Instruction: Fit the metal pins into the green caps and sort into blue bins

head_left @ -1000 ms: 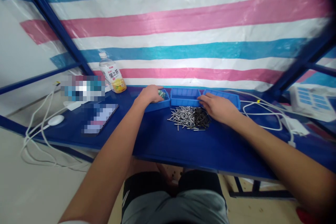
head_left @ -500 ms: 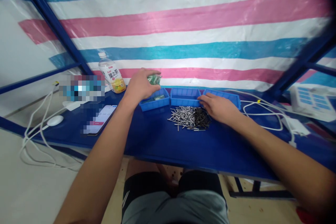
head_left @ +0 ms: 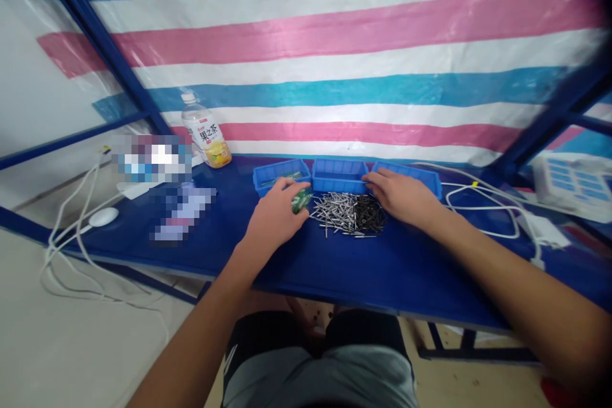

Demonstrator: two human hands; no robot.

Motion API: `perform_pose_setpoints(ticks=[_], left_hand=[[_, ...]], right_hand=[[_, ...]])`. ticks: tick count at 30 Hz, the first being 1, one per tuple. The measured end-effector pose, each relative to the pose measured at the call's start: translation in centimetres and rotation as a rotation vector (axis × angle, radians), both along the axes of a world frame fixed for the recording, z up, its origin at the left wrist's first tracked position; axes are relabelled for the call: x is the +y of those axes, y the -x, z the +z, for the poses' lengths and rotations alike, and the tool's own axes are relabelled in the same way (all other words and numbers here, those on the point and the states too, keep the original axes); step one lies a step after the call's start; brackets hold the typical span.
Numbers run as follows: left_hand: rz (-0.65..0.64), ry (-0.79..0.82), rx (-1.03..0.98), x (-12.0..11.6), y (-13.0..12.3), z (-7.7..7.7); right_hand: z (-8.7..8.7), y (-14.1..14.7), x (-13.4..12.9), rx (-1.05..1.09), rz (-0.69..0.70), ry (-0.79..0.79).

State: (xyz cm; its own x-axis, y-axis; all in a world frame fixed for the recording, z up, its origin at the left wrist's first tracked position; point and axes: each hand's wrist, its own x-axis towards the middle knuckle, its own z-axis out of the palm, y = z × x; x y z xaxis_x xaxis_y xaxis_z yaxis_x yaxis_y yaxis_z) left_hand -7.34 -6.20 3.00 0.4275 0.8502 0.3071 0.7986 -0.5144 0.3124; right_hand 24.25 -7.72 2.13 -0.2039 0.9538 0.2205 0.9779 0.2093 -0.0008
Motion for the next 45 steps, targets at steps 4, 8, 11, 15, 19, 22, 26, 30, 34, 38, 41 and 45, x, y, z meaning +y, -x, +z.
perform_pose_setpoints(ticks=[4, 8, 11, 15, 19, 22, 26, 30, 34, 38, 41, 45], left_hand=[[0.015, -0.031, 0.053, -0.4, -0.4, -0.3], [0.036, -0.101, 0.123, -0.8, -1.0, -1.0], [0.064, -0.126, 0.151, -1.1, -1.4, -1.6], [0.098, -0.155, 0.136, -1.4, -1.6, -1.8], [0.129, -0.224, 0.129, -1.8, -1.6, -1.6], [0.159, -0.277, 0.157, -2.0, -1.7, -1.4], [0.143, -0.276, 0.183, -2.1, -1.3, -0.7], [0.14, -0.284, 0.177, -2.3, -0.9, -0.6], [0.094, -0.267, 0.206, -2.1, -0.8, -0.8], [0.09, -0.172, 0.183, 0.2, -0.7, 0.7], [0.17, -0.148, 0.179, 3.5, -0.7, 2.8], [0.143, 0.132, 0.324, 8.1, -1.4, 4.5]], right_hand=[[0.0, 0.0, 0.0, 0.004, 0.0, -0.002], [0.1, 0.1, -0.1, 0.002, -0.006, 0.008], [0.2, 0.1, -0.2, 0.0, -0.013, 0.007], [0.1, 0.1, -0.1, -0.002, -0.011, 0.007], [0.0, 0.0, -0.1, -0.001, -0.011, 0.009], [0.1, 0.0, -0.1, -0.003, -0.013, 0.014], [0.2, 0.0, -0.2, 0.0, -0.01, 0.014], [0.1, 0.1, -0.2, -0.007, -0.008, 0.005], [0.2, 0.2, -0.3, -0.006, -0.005, 0.014], [0.4, 0.3, -0.4, -0.012, 0.002, 0.011], [0.5, 0.5, -0.4, -0.006, 0.006, 0.011], [0.6, 0.5, -0.5, -0.003, 0.01, 0.019]])
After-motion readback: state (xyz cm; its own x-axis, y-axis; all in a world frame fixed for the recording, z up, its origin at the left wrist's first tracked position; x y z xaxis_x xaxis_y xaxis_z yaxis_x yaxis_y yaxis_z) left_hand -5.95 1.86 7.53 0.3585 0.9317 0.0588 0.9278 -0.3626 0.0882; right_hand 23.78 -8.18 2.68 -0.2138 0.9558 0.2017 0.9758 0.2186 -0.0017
